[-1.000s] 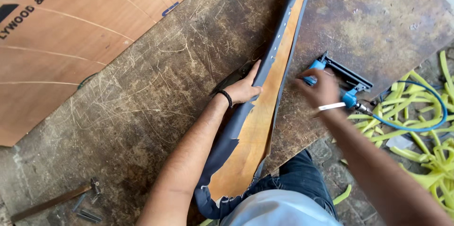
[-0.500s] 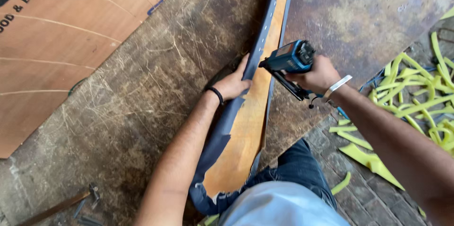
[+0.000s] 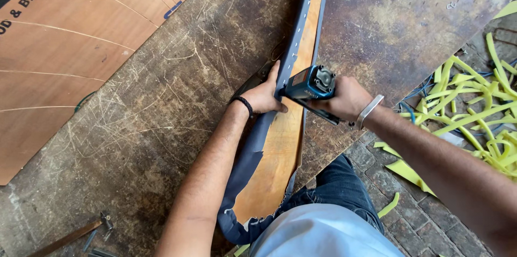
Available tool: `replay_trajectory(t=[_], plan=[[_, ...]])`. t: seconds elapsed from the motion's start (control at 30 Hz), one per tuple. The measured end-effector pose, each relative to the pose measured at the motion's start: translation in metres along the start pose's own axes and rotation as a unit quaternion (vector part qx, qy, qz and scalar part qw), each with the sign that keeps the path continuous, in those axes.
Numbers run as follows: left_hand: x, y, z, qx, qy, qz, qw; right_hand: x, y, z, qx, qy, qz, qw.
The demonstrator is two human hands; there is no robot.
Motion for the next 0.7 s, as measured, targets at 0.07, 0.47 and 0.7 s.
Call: replay_trajectory(t=[0.07,0.47,0.7], plan=[[0.001,0.007,-0.013,-0.011,-0.027,-0.012,0.999,0.002,0.011,0.008,-0.009,0.018,-0.007,1.000],[0.102,0.066,-0.052,0.374,0.113,0.073,0.918,0.002,-0.011,0.047,0.191,-0.045,0.268,0.943],[0.041,0.067,0.039,0.374,0.130,0.052,0.917,0.027,0.101,0.008,-0.626,0.132,-0.049,0.767]])
Point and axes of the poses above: each hand's wrist, its own x-axis away from the middle knuckle, its own y-axis out of the palm, z = x × y, the point moved 7 cm from there along -x, towards the middle knuckle, and after that the axes turned 6 degrees about -z, right-handed, at the moved point
